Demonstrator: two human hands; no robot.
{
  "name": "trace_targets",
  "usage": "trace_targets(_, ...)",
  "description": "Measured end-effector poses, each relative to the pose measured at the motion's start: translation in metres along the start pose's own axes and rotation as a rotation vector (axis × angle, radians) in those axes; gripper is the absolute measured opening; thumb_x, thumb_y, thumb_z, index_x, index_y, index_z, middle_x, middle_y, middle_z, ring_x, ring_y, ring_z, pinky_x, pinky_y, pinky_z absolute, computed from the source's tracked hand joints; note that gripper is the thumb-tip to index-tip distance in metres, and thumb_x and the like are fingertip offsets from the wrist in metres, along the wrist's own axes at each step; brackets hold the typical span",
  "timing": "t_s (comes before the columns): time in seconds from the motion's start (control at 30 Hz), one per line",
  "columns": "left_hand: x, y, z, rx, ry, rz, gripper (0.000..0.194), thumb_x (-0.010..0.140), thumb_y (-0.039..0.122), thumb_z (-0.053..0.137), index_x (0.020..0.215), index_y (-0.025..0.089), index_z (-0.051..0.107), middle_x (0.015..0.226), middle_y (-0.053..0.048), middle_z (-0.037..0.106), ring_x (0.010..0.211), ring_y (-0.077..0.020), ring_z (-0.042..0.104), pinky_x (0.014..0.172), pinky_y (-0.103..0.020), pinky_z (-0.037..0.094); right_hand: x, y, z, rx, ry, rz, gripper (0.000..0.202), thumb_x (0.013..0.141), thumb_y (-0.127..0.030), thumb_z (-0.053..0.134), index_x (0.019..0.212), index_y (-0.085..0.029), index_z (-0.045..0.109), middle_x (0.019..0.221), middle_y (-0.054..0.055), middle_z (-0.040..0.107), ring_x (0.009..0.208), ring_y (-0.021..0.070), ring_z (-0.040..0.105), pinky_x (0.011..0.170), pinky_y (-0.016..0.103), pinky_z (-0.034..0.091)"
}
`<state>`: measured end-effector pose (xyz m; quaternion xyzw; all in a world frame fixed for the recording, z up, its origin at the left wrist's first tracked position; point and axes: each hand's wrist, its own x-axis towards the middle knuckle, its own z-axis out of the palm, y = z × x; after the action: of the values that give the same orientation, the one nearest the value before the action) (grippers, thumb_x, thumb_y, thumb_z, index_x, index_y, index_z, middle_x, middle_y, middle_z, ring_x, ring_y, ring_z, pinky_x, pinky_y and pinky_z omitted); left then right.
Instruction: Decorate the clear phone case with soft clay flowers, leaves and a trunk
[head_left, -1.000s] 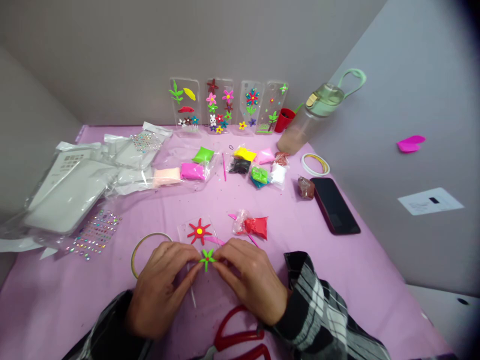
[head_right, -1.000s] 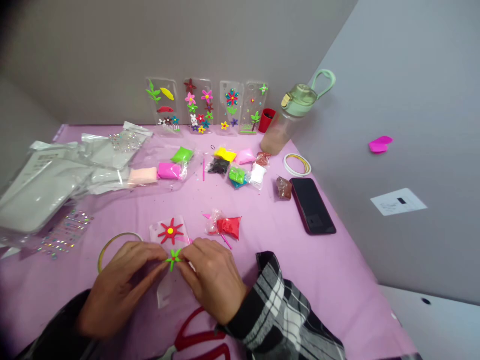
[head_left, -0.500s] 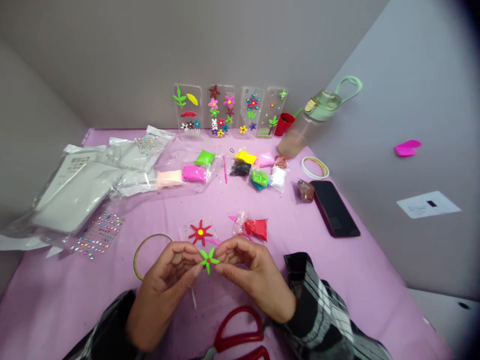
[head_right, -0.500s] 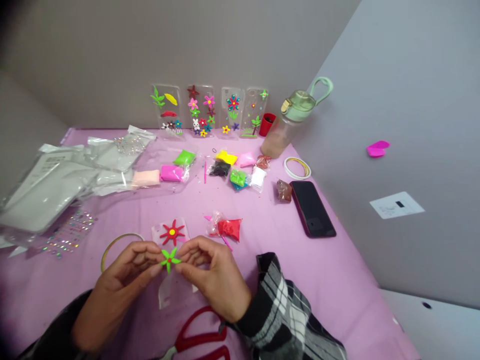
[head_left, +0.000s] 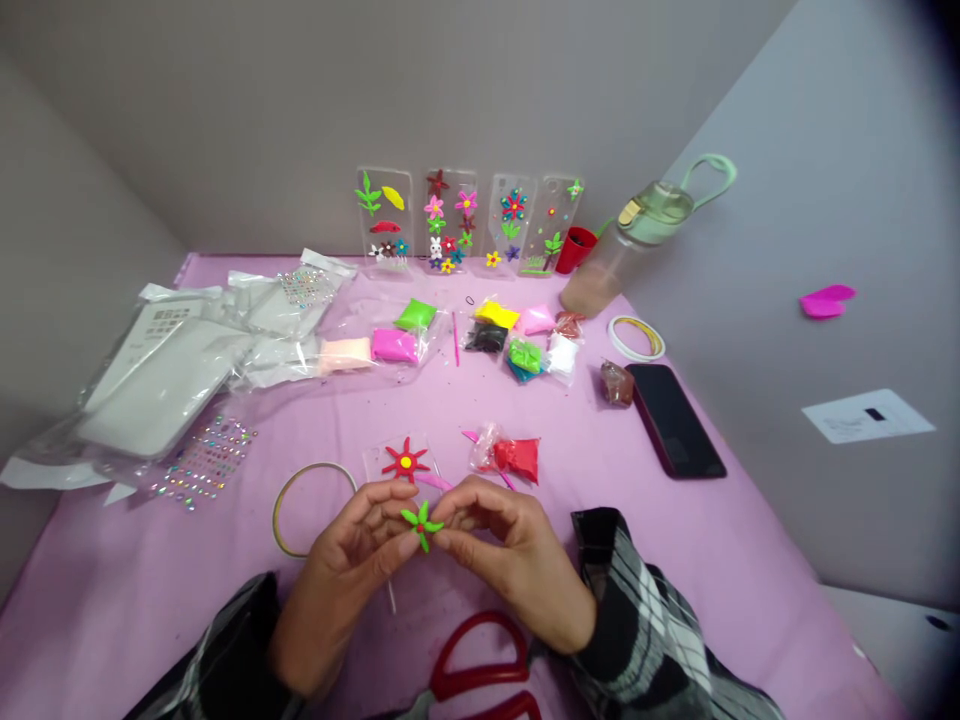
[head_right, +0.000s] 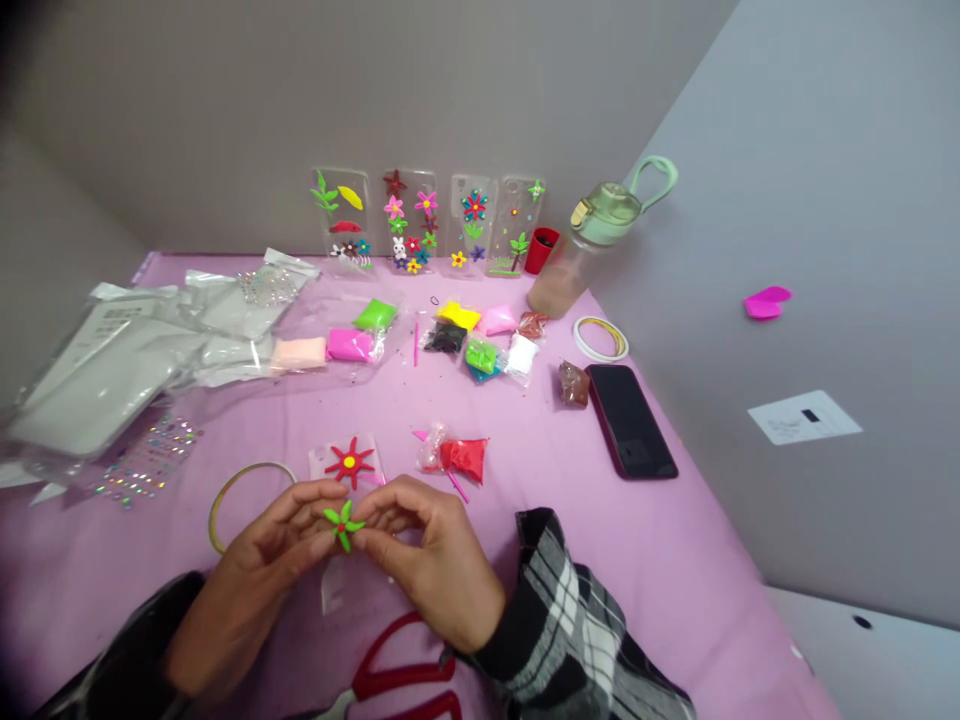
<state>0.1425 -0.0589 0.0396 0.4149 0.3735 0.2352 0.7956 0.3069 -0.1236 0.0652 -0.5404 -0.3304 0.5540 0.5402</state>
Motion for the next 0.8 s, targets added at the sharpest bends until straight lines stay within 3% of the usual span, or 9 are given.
trace_targets(0.2, 0.0010, -0.0007, 0.0014, -0.011, -0.001, 0.032, 0.026, 0.083, 0.030, 0.076, 0.106, 0.027, 0.063, 0.096, 0.001, 0.074, 0.091, -0.0138, 0.068, 0.081, -0.020, 0.051, -0.0012, -0.0001, 0.0016, -0.074, -0.014, -0.054, 0.013, 0.077, -0.013, 0.076, 0.087, -0.019, 0.071, 0.077, -0.003, 0.066, 0.073, 0.0108, 0.060, 0.071, 0.022, 0.049)
trace_targets(0.8, -0.0023, -0.0038, 0.0013, 0.105, 0.057, 0.071, 0.020, 0.086, 0.036, 0.071, 0.104, 0.027, 0.066, 0.093, 0.001, 0.071, 0.083, -0.0132, 0.063, 0.077, -0.019, 0.050, -0.0021, 0.0007, 0.0011, -0.237, -0.007, -0.131, 0.004, 0.084, -0.015, 0.072, 0.085, -0.019, 0.071, 0.078, -0.002, 0.064, 0.073, 0.0124, 0.059, 0.070, 0.024, 0.048)
